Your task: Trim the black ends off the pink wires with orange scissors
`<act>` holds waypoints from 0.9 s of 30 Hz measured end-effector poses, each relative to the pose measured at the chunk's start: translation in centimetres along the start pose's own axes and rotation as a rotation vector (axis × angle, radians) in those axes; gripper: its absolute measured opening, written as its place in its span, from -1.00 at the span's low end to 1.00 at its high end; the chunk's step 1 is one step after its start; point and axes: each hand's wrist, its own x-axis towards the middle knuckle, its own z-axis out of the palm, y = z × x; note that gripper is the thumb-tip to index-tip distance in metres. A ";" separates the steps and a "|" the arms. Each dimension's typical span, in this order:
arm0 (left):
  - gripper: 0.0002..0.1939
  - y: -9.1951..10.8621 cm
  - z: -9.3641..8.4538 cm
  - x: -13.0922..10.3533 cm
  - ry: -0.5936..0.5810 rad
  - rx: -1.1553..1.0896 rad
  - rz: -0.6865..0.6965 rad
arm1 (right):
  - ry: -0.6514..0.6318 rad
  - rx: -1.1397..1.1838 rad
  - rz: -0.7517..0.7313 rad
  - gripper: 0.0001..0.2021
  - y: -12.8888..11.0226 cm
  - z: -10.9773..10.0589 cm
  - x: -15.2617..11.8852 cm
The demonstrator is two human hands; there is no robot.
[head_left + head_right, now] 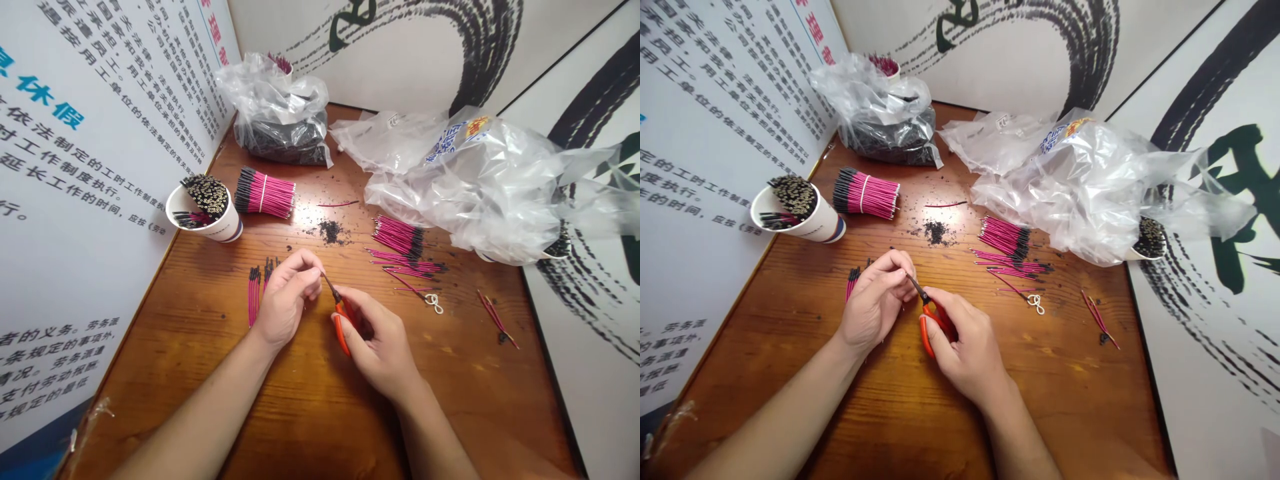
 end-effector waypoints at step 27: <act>-0.86 0.2 0.2 0.0 0.002 -0.004 -0.004 | -0.005 -0.034 -0.012 -0.69 -0.2 -0.3 0.1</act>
